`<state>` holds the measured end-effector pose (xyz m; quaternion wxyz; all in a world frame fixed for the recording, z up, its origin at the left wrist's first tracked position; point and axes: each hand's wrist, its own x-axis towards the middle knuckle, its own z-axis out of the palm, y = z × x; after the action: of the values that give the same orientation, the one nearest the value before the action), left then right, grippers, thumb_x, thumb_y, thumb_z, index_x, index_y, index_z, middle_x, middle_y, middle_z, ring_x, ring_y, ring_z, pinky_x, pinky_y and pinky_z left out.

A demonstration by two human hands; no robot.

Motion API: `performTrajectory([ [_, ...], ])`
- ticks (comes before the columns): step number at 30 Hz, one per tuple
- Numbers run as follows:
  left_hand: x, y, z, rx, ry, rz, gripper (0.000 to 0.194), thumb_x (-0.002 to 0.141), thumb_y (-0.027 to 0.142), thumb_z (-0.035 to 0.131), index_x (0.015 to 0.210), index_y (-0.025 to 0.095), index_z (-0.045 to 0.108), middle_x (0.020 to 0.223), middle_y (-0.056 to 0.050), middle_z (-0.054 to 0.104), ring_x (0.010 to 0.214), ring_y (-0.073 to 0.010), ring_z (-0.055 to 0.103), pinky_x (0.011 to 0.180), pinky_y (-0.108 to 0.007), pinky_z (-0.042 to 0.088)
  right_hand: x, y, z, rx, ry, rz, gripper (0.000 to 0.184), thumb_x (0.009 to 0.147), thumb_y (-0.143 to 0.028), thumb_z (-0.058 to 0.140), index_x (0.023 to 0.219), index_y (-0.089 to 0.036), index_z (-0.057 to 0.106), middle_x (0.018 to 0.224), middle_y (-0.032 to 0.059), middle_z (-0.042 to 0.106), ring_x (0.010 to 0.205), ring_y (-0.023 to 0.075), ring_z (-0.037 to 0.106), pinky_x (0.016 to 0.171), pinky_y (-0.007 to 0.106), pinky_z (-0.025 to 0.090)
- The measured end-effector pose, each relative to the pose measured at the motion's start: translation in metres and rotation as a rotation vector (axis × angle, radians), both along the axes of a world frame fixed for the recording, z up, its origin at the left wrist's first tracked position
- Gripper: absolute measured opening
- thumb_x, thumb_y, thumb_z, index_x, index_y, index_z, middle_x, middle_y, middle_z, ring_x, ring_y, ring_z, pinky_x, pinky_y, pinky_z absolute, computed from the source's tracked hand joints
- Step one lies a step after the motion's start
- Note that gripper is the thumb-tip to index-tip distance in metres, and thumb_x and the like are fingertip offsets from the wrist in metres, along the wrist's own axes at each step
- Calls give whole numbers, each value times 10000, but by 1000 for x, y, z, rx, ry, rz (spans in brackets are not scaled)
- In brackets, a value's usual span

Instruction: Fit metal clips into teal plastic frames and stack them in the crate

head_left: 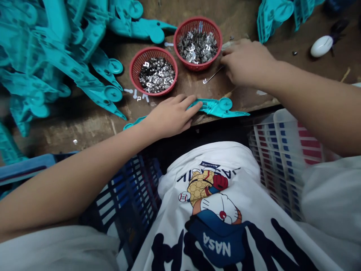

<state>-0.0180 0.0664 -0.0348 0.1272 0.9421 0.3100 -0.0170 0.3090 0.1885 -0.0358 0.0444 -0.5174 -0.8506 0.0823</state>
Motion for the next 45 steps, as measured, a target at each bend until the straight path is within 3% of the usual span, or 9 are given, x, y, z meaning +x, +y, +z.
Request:
performTrajectory([
  [4, -3, 0, -7, -29, -81, 88, 646, 1156, 251, 662, 1789, 128, 641, 1779, -276, 747, 1663, -474, 749, 1410, -679, 641, -19, -8, 1, -37, -350, -5, 129, 1048, -85, 814, 1079, -139, 926, 1341, 251, 950, 1252, 396, 876, 1049, 566, 669],
  [8, -8, 2, -25, -81, -179, 254, 581, 1129, 295, 734, 1682, 154, 623, 1594, -228, 782, 1519, -448, 824, 1337, -639, 698, -34, -27, 35, -135, -278, -10, 100, 940, -205, 1007, 1016, -224, 945, 1059, 106, 940, 1065, 341, 866, 980, 492, 650],
  [11, -9, 1, -33, -71, -259, 324, 669, 1109, 273, 763, 1740, 178, 566, 1660, -221, 733, 1573, -438, 797, 1361, -631, 691, -39, -48, 55, -249, -164, 97, 140, 952, -203, 987, 1065, -286, 982, 953, 41, 903, 961, 311, 850, 930, 447, 628],
  [18, -6, -1, -27, -113, -218, 201, 737, 1143, 212, 649, 1877, 162, 607, 1922, -242, 658, 1812, -456, 649, 1543, -726, 541, -54, -75, 59, -325, -271, 126, 233, 1060, -279, 885, 1249, -271, 1022, 1153, 119, 959, 1187, 422, 908, 1039, 502, 655],
  [23, -9, 10, -34, -148, -202, 97, 831, 1113, 171, 612, 1944, 172, 599, 2017, -220, 605, 1925, -450, 537, 1590, -794, 465, -62, -81, 71, -329, -372, 205, 349, 1114, -197, 763, 1368, -218, 1002, 1204, 191, 968, 1194, 448, 923, 961, 473, 623],
  [29, -4, 17, -33, -144, -164, 87, 825, 1075, 165, 608, 1898, 143, 668, 1974, -200, 667, 1883, -426, 608, 1583, -735, 506, -71, -91, 74, -304, -441, 241, 442, 1207, -163, 630, 1509, -126, 950, 1295, 248, 953, 1240, 456, 926, 897, 422, 583],
  [34, 0, 12, -30, -148, -185, 173, 769, 1087, 194, 615, 1846, 146, 726, 1935, -206, 708, 1840, -408, 667, 1566, -658, 546, -60, -81, 60, -311, -324, 196, 233, 1070, -163, 808, 1202, -187, 999, 1161, 175, 961, 1129, 430, 923, 931, 446, 636],
  [39, -1, 7, -34, -140, -237, 264, 969, 1082, 185, 641, 2034, 181, 461, 1955, -215, 685, 1828, -403, 682, 1509, -655, 604, -32, -55, 59, -268, -49, 63, 190, 921, -158, 967, 851, -280, 840, 808, 39, 811, 946, 366, 868, 1044, 536, 685],
  [45, 2, 8, -27, -137, -176, 162, 764, 1080, 147, 620, 1837, 178, 720, 1967, -205, 673, 1890, -409, 609, 1563, -679, 532, -39, -67, 70, -305, 297, 49, 87, 1045, -211, 821, 1029, -297, 821, 1131, 84, 937, 1060, 347, 896, 1032, 514, 714],
])
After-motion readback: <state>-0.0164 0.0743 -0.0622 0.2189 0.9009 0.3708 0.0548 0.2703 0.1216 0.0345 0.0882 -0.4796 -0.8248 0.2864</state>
